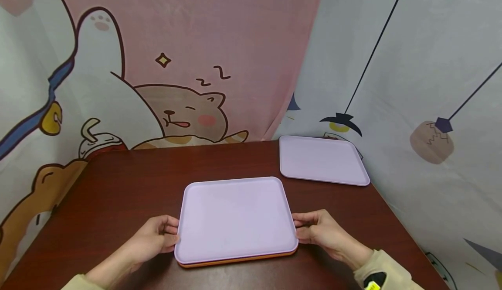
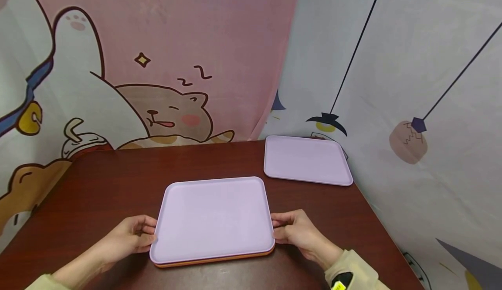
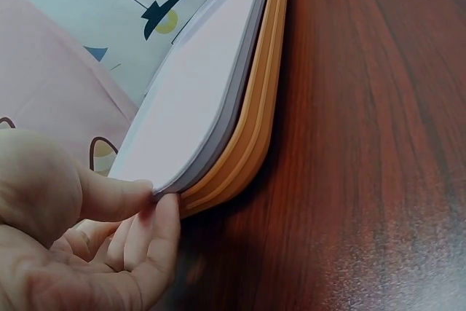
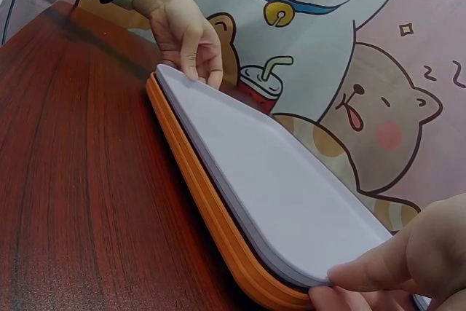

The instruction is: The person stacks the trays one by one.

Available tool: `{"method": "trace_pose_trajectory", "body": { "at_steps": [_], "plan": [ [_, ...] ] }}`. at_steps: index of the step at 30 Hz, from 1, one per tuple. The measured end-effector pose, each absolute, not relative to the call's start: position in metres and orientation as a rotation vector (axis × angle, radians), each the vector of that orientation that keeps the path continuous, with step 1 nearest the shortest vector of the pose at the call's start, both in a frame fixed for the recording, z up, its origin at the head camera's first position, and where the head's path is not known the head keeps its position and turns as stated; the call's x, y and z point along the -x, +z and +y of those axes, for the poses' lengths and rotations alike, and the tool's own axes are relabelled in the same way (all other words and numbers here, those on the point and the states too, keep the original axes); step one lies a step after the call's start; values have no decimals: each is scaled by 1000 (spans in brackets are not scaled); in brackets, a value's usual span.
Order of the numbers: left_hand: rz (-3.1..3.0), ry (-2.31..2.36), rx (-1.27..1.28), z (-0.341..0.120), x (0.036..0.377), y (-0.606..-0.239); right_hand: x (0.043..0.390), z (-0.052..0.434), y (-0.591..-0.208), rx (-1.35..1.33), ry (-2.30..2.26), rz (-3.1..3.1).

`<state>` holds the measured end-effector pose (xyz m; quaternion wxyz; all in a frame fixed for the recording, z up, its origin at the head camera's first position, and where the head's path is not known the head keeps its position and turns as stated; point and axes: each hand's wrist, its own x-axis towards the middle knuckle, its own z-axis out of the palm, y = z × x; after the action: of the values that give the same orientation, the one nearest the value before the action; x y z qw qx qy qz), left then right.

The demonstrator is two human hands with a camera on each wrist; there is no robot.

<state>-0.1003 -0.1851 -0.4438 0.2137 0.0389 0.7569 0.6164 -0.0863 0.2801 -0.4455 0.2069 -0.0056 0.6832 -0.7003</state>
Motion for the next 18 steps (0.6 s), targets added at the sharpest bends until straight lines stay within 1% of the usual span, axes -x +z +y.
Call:
{"method": "trace_pose_trajectory", "body": {
  "at_steps": [18],
  "plan": [
    [2114,1719,-119,-186,98,-446,86,284,-446,107,-1902,1972]
  ]
}}
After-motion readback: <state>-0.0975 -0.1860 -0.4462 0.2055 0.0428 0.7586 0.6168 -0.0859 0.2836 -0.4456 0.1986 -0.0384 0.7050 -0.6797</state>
